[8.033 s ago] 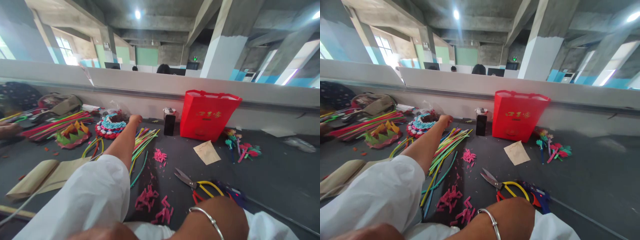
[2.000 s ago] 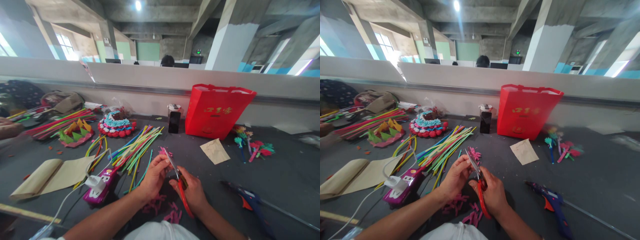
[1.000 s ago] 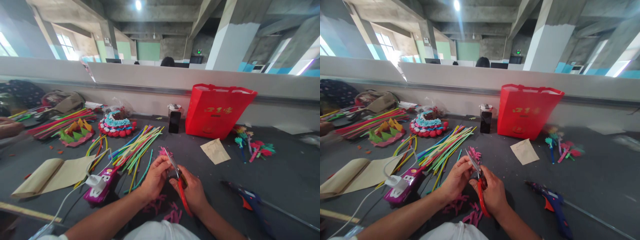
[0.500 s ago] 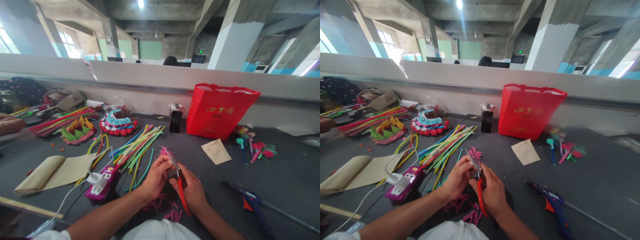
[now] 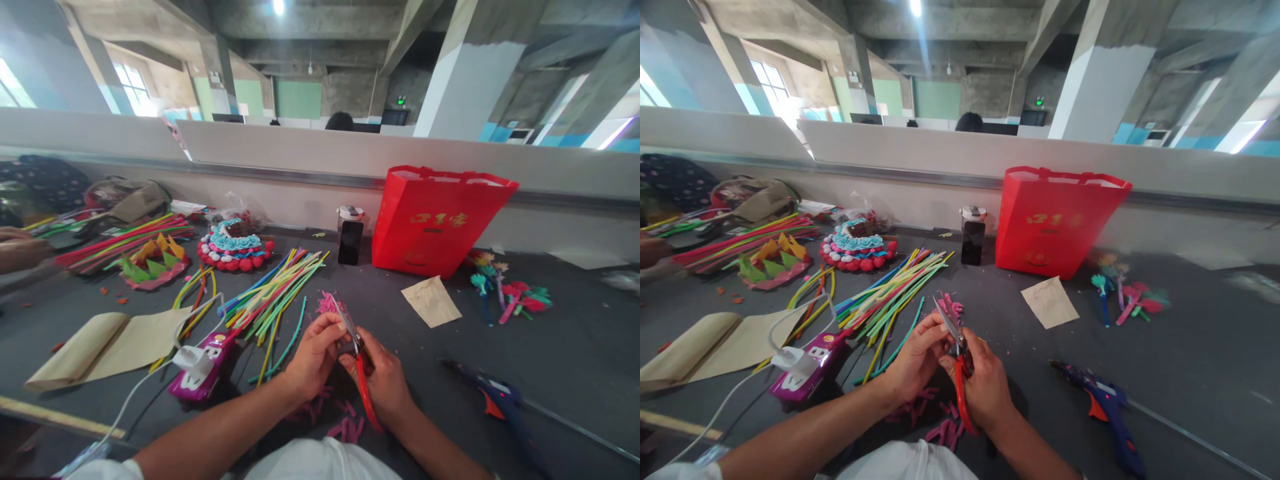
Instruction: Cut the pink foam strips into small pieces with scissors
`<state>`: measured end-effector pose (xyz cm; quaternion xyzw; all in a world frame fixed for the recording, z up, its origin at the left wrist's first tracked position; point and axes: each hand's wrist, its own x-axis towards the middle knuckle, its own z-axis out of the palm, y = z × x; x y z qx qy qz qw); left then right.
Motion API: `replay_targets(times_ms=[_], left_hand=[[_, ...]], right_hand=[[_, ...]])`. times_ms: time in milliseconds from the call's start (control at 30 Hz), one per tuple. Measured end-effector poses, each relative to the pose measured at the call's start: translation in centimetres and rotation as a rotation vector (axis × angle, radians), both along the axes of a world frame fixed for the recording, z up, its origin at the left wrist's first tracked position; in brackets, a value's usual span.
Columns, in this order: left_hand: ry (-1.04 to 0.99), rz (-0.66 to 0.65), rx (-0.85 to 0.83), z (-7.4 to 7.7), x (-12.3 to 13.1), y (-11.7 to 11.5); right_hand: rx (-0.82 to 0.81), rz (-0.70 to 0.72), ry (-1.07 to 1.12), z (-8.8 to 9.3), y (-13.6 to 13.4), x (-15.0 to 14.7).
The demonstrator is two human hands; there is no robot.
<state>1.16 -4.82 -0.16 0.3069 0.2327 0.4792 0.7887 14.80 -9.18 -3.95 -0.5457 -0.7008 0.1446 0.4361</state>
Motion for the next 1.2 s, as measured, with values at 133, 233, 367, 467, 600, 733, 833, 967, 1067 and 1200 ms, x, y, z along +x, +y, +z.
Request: replay_targets(times_ms=[133, 233, 367, 467, 600, 733, 833, 967, 1067, 1200], left_hand=[[0.002, -0.003, -0.010, 0.0, 0.1, -0.2], [0.005, -0.012, -0.017, 0.0, 0.1, -0.3], [-0.018, -0.009, 0.013, -0.1, 0.1, 0.0], [-0.028, -0.004, 0.029, 0.0, 0.0, 0.4], [-0.012, -0.064, 0.045, 0.1, -0.1, 0.6], [0.018, -0.152, 0.043, -0.1, -0.1, 0.5], [0.040, -0.233, 0.026, -0.3, 0.0, 0.4], [0.091, -0.313, 0.025, -0.4, -0.1, 0.3], [0.132, -0.366, 0.011, -0.3, -0.2, 0.3], [0.156, -0.397, -0.040, -0.1, -0.4, 0.2]], right_hand=[[-0.012, 0.019, 0.030, 0.0, 0.0, -0.1], [-0.006, 0.020, 0.045, 0.5, 0.0, -0.2], [-0.072, -0.030, 0.105, 1.2, 0.1, 0.0], [-0.082, -0.095, 0.174, 1.2, 0.4, 0.4], [-0.053, -0.113, 0.305, 1.1, 0.7, 0.9], [0.012, -0.055, 0.346, 1.8, 0.7, 1.0], [0.011, -0.018, 0.370, 2.5, 0.6, 1.0], [-0.019, 0.039, 0.389, 2.7, 0.6, 1.3], [-0.058, 0.075, 0.383, 2.6, 0.7, 1.7], [-0.077, 0.112, 0.434, 2.5, 0.8, 1.9]])
